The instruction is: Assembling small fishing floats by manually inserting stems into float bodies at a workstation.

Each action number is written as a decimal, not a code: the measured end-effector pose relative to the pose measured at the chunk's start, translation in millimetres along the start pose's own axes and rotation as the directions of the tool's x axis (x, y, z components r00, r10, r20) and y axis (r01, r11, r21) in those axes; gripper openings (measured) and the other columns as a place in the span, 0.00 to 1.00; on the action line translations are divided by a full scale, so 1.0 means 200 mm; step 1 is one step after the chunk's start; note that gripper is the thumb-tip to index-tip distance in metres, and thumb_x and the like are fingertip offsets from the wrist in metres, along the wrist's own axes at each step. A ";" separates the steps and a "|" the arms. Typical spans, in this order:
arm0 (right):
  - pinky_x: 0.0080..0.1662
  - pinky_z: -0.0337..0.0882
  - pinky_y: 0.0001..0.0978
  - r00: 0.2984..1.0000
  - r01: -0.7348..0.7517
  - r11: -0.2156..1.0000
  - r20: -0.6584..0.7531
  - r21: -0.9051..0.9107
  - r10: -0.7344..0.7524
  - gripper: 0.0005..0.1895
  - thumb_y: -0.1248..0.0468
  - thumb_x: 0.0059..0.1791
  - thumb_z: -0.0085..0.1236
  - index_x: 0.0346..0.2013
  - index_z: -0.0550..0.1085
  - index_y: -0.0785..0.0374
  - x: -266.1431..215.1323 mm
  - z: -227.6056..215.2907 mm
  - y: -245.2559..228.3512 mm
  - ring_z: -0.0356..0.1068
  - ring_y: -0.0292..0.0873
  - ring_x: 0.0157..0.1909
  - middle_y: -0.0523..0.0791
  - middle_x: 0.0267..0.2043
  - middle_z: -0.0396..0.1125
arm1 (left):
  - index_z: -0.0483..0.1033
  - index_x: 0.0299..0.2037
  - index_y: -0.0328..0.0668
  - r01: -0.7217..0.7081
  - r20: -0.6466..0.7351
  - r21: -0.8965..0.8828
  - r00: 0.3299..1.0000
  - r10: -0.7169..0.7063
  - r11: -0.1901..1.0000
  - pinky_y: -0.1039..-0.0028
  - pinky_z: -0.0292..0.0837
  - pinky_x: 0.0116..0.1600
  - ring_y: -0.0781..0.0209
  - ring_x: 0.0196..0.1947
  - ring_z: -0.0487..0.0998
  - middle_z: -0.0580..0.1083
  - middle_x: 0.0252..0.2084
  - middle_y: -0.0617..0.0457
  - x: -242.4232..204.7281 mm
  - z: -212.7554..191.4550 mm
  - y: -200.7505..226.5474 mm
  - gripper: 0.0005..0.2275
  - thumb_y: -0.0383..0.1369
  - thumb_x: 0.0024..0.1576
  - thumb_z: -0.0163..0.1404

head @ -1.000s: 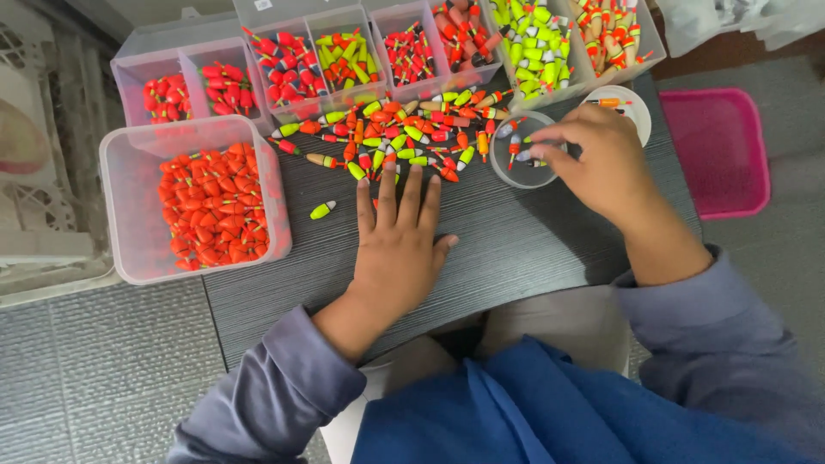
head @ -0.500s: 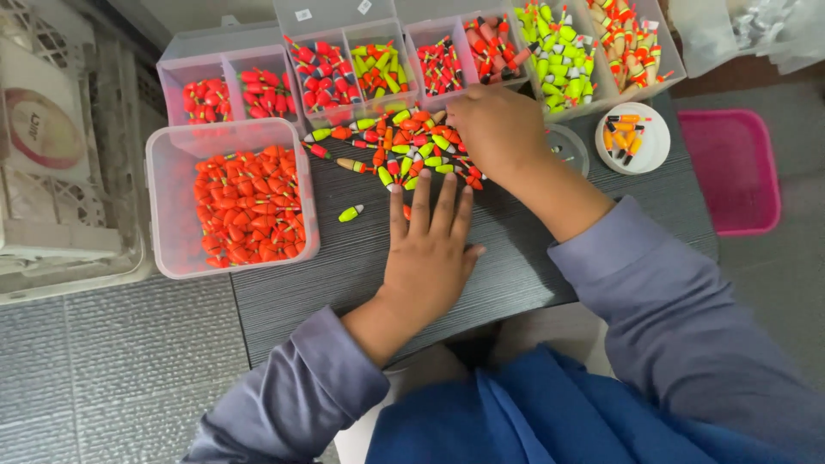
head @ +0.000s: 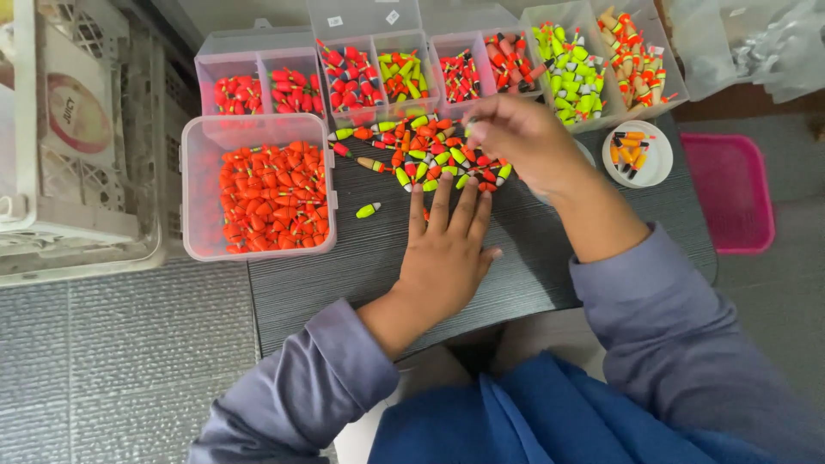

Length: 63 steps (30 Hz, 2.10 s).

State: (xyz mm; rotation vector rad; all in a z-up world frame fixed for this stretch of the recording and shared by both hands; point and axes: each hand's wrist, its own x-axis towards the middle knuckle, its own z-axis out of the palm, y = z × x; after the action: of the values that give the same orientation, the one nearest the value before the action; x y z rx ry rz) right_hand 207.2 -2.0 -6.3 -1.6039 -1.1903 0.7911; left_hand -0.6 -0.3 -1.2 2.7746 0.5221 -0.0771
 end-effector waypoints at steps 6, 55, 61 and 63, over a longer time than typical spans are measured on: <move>0.40 0.67 0.28 0.998 0.016 0.727 0.029 0.687 -0.049 0.11 0.70 0.51 0.52 0.49 0.69 0.66 -0.21 -0.14 0.04 0.58 0.30 0.28 0.49 0.32 0.67 | 0.49 0.74 0.39 -0.025 0.020 -0.011 0.999 0.025 1.000 0.34 0.18 0.70 0.32 0.76 0.34 0.48 0.76 0.40 -0.01 -0.02 0.01 0.31 0.49 0.65 0.38; 0.40 0.72 0.42 0.885 0.430 0.771 0.053 -0.470 -0.462 0.08 0.60 0.55 0.56 0.40 0.76 0.63 -0.28 0.07 0.01 0.71 0.52 0.33 0.46 0.30 0.69 | 0.78 0.40 0.43 -0.116 -0.715 -0.123 0.699 -0.007 0.986 0.56 0.73 0.52 0.48 0.40 0.79 0.76 0.32 0.50 0.11 0.17 -0.24 0.04 0.30 0.62 0.50; 0.43 0.73 0.39 0.842 0.502 0.764 0.027 -0.404 -0.539 0.22 0.58 0.50 0.63 0.56 0.71 0.63 -0.24 0.13 0.03 0.71 0.42 0.35 0.45 0.39 0.70 | 0.79 0.40 0.47 -0.084 -0.662 -0.159 0.748 -0.043 0.984 0.60 0.74 0.45 0.47 0.39 0.79 0.76 0.32 0.51 0.11 0.11 -0.27 0.05 0.26 0.57 0.52; 0.44 0.73 0.41 0.809 0.554 0.718 0.068 -0.422 -0.584 0.18 0.62 0.50 0.62 0.54 0.73 0.63 -0.22 0.12 0.11 0.71 0.47 0.38 0.46 0.40 0.70 | 0.79 0.39 0.45 -0.088 -0.664 -0.146 0.747 -0.032 0.985 0.60 0.74 0.45 0.46 0.38 0.79 0.76 0.31 0.50 0.11 0.12 -0.28 0.04 0.27 0.58 0.52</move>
State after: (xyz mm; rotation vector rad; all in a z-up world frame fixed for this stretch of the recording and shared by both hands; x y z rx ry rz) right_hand 178.6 -38.0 -36.2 -1.4374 -1.7734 0.0634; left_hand -0.7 49.4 -42.7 2.5706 0.6090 0.9615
